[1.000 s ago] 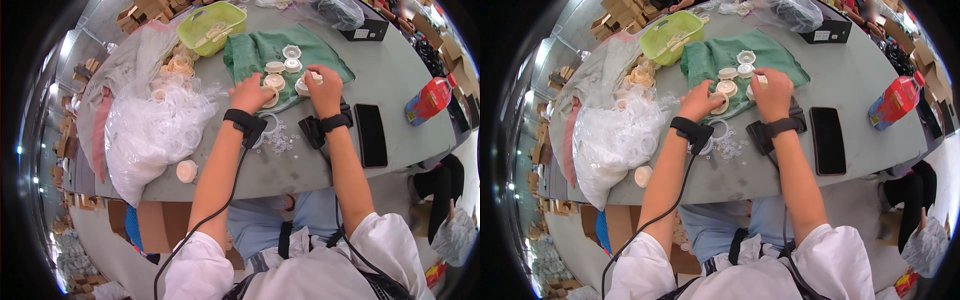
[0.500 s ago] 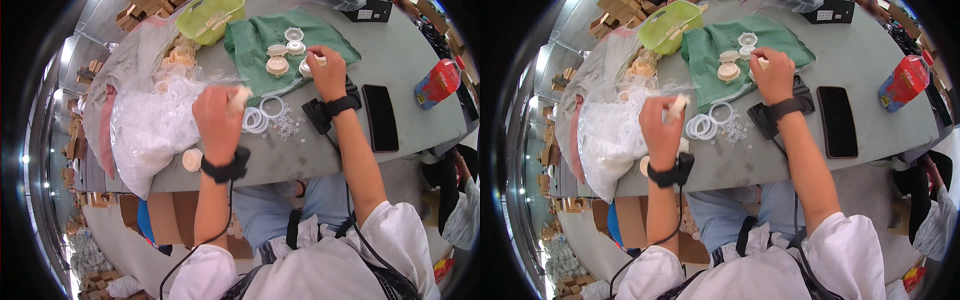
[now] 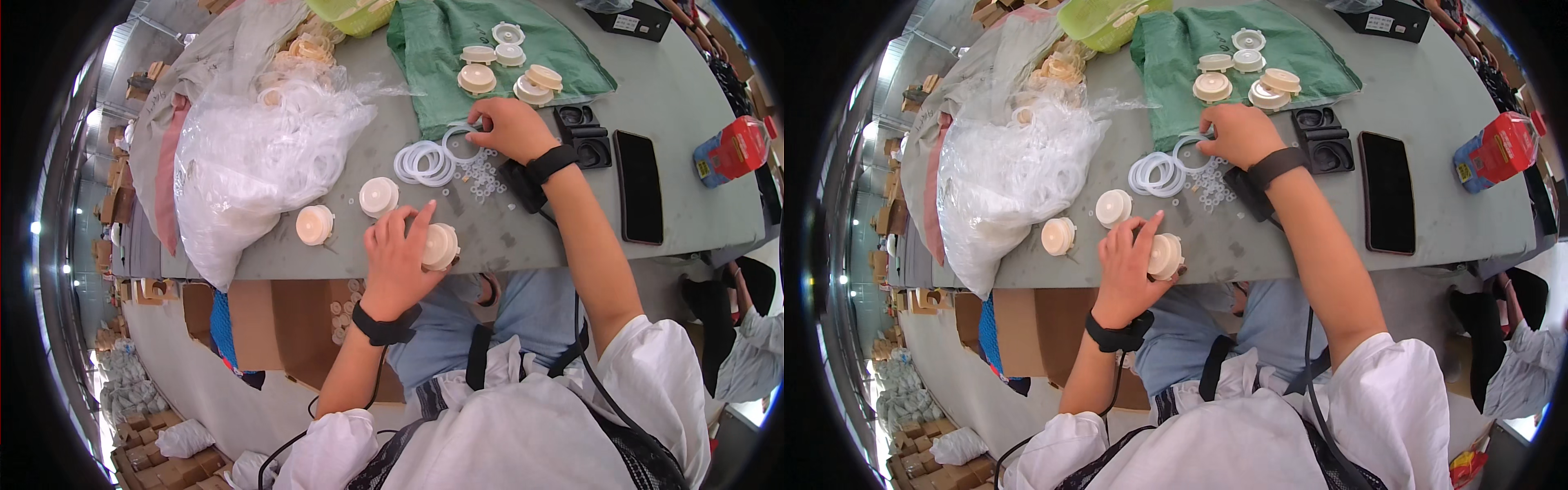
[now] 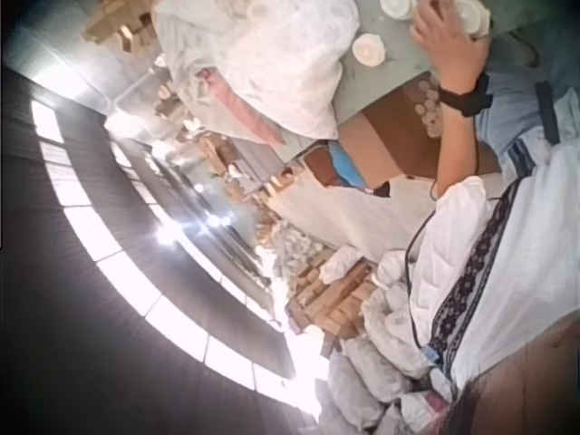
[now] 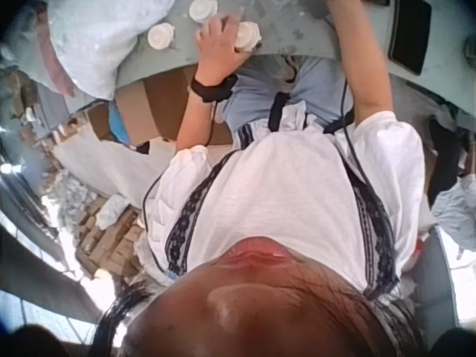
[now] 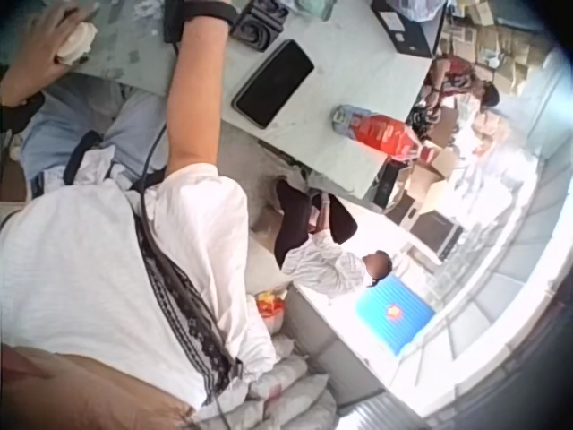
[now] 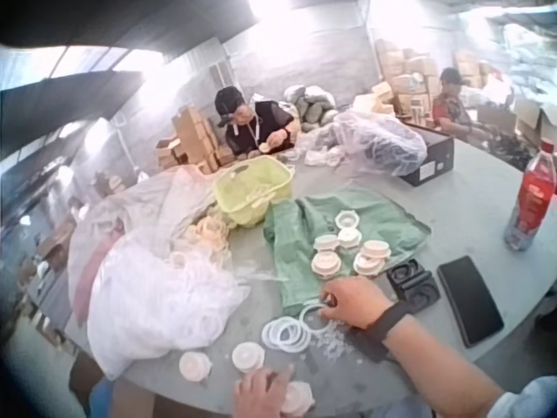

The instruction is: Manually assembling small plastic rings and washers onto a circular plastic base for manufacturing.

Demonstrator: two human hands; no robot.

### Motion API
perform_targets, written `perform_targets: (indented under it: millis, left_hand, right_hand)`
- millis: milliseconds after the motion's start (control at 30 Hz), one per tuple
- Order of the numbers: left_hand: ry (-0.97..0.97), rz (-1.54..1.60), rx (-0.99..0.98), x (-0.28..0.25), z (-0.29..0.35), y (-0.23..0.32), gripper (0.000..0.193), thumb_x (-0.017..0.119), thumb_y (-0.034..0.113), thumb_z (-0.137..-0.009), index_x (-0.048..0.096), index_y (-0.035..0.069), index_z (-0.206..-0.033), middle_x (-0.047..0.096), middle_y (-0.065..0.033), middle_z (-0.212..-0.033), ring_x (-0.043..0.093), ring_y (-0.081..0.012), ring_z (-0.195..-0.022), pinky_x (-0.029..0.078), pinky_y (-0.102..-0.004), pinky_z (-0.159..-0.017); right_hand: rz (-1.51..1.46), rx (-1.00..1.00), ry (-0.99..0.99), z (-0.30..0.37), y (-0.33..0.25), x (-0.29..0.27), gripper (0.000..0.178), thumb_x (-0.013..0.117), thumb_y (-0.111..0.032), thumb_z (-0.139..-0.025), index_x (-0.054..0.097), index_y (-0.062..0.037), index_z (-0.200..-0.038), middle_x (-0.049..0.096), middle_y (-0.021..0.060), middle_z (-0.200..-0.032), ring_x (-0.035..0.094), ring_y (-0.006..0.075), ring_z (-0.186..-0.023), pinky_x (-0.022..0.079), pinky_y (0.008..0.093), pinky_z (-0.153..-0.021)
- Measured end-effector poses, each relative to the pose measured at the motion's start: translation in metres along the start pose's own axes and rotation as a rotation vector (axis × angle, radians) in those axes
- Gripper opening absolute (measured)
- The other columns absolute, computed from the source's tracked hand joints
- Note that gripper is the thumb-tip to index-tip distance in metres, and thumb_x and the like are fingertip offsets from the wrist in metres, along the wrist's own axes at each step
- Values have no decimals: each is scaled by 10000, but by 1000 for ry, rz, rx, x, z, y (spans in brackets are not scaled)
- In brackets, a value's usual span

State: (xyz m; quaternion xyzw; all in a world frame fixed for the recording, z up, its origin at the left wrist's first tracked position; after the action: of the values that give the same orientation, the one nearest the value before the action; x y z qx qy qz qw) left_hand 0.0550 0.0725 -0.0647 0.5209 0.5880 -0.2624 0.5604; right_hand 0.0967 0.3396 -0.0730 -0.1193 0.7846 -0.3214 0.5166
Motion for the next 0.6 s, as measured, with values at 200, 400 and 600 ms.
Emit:
perform_targets:
  millis: [200, 400, 600]
  left_hand:
    - [137, 57, -141, 19, -3, 1, 814, 775, 193, -637, 432, 118, -1371, 502, -106, -1162, 463, -308, -1117, 315, -445, -970]
    - [175, 211, -217, 19, -4, 1, 781, 763, 180, -629, 448, 89, -1337, 531, -95, -1139, 479, -304, -1098, 341, -441, -951]
    - [292, 364, -452, 28, 4, 3, 558, 767, 138, -640, 530, 95, -1144, 561, -73, -994, 505, -282, -999, 363, -423, -907]
  right_hand:
    - [6, 79, 2, -4, 4, 8, 188, 707, -124, -731, 636, -29, -877, 608, 85, -701, 591, 230, -667, 474, 336, -631]
    - [-185, 72, 89, -6, 1, 8, 177, 694, -157, -705, 631, -44, -826, 635, 81, -723, 629, 249, -708, 493, 356, -644]
    - [-448, 38, 9, -1, -31, -7, 172, 703, -123, -765, 594, -28, -860, 602, 46, -645, 561, 120, -597, 448, 273, -556]
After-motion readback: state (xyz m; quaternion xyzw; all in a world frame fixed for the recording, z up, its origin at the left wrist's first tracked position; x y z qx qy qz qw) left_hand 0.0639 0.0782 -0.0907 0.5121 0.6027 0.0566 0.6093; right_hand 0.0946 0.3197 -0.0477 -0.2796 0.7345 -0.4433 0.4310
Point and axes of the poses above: each hand's wrist, its own z-axis away from the middle knuckle, its own x-axis out of the palm, y = z × x, the point moved 1 cm from there along -z, towards the middle knuckle
